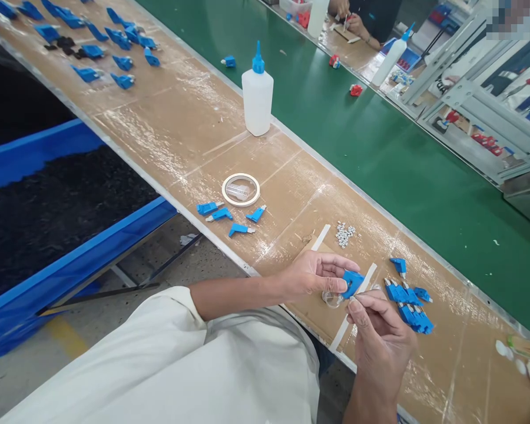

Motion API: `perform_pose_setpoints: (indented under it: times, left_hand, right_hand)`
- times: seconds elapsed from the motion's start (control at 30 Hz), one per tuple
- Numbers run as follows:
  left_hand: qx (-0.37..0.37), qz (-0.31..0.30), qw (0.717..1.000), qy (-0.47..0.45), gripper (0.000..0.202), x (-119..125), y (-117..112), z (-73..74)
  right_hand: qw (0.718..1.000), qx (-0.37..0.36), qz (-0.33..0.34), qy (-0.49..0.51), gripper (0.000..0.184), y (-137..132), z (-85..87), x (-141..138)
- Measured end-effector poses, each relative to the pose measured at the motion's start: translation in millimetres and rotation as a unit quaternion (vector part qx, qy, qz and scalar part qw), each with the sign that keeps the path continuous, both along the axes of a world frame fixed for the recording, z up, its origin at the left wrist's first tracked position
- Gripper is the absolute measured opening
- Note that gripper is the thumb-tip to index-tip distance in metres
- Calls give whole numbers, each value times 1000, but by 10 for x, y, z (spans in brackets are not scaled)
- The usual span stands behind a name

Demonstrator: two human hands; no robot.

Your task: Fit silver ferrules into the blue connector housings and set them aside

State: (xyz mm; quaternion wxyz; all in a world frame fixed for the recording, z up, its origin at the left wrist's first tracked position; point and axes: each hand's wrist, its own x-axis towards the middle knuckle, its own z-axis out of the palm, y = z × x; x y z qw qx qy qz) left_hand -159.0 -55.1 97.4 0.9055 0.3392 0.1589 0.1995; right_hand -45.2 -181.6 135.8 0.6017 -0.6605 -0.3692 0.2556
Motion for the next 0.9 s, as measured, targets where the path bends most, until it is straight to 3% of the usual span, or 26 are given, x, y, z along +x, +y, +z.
perform_pose_setpoints:
  times: [0.53,0.73,0.9]
  left_hand:
    - [104,6,994,26,65,-3,-11,-60]
    - [94,-9,995,28,63,-1,22,-58]
    - [78,-31,996,19,66,8,37,-31]
  right_hand:
    - [996,-40,-4,-75,3,-38,-2,14]
    - [999,-40,7,4,8,3,-57,98]
    - [990,-44,9,132,26,44,-164,182]
